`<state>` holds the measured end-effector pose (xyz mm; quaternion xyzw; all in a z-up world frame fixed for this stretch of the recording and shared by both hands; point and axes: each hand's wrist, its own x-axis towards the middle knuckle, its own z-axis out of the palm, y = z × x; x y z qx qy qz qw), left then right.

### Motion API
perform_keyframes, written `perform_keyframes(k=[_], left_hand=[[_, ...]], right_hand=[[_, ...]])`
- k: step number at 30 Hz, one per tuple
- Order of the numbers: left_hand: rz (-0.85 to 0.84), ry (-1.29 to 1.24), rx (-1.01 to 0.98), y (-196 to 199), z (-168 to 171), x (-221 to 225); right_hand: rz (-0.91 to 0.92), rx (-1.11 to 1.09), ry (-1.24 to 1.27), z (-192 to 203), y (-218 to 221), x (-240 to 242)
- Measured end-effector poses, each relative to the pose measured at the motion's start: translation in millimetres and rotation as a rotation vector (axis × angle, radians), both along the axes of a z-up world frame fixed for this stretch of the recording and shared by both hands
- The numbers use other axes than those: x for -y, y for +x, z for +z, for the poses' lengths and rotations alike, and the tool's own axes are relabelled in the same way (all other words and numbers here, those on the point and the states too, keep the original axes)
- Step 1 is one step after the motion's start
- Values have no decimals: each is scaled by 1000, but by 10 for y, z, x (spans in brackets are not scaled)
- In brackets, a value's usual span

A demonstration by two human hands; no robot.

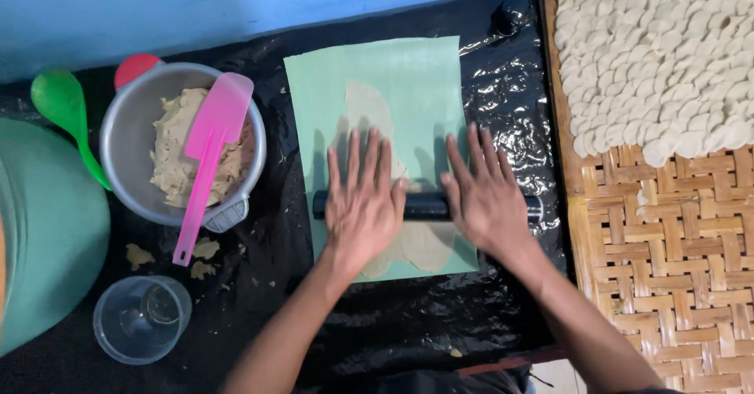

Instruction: The recorder is spreading dough onto a flat surface with a spatula and flattening it using a rolling pin-like tool to create thin snack shapes.

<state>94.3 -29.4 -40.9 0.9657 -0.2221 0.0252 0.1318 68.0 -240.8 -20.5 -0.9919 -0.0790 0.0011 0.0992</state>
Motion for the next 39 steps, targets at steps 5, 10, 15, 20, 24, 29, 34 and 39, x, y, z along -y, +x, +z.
perform_keyframes(k=[5, 10, 15, 20, 24, 29, 34, 39], left_hand=[[31, -51, -47, 350, 190, 91], [25, -65, 18, -10, 196, 43], [-19, -189, -62, -680, 282, -86], [-16, -349, 10, -934, 105, -242], [-17, -280, 47, -819, 140, -177], [18, -180, -10, -395, 164, -18], [44, -48, -33, 101, 87, 51], [71, -82, -20, 628, 116, 115]], right_hand=[[9, 22, 191, 83, 352, 83], [-14, 118, 223, 129, 82, 25], [-4, 89, 108, 156, -526, -41], [30, 109, 322, 165, -781, 63], [-35, 110, 253, -70, -849, 113], [22, 106, 110, 57, -378, -17], [28, 84, 60, -9, 184, 18], [26, 41, 129, -86, 718, 127]])
